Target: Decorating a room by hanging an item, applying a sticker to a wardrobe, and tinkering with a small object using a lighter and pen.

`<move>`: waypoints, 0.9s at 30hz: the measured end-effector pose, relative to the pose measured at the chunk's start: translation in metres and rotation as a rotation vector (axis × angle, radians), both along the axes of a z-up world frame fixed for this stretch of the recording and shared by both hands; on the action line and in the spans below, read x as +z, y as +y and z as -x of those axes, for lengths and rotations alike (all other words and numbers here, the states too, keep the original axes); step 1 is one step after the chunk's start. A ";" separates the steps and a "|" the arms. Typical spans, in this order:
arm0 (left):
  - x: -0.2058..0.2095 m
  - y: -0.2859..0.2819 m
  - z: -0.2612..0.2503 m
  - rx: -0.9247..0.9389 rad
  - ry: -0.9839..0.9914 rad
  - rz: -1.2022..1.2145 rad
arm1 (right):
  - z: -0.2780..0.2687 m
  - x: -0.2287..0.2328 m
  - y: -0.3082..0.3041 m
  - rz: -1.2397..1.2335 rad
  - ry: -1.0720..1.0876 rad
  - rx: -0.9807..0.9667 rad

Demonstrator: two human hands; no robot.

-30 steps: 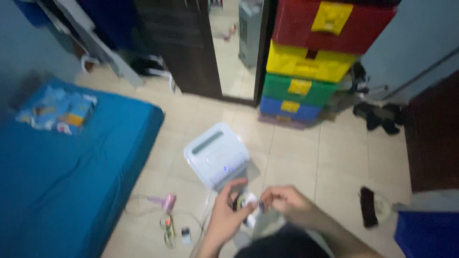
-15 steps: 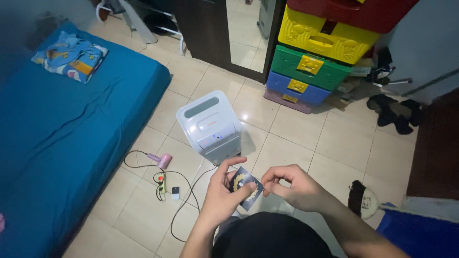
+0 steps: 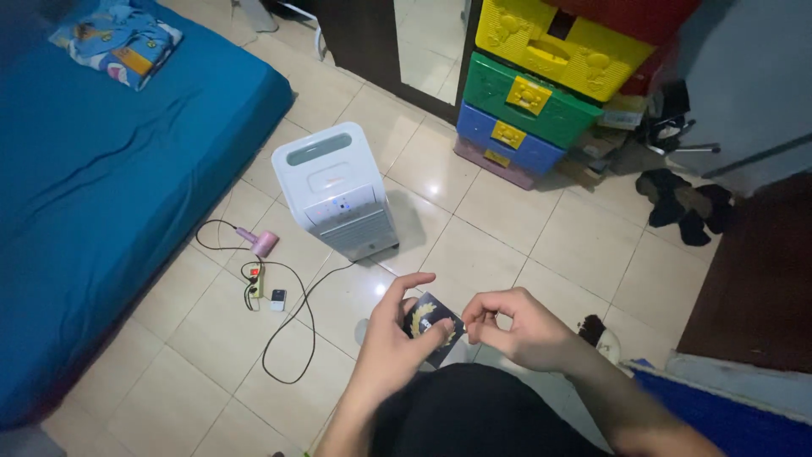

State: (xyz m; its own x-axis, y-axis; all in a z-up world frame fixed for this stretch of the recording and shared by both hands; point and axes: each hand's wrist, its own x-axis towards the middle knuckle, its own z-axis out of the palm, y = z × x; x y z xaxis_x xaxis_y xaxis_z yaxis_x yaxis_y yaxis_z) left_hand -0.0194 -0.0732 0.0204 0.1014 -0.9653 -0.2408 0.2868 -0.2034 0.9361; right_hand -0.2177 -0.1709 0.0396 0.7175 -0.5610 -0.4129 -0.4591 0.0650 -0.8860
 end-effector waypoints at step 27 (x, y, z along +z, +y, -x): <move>0.028 0.007 0.034 -0.067 -0.015 -0.035 | 0.045 0.011 0.011 -0.047 -0.080 -0.085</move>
State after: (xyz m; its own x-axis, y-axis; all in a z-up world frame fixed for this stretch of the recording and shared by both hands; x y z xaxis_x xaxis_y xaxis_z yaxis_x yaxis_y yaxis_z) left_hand -0.0530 -0.0666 0.0486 0.0411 -0.9610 -0.2734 0.2574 -0.2542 0.9323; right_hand -0.2626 -0.1597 0.0505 0.6997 -0.6028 -0.3834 -0.3781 0.1428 -0.9147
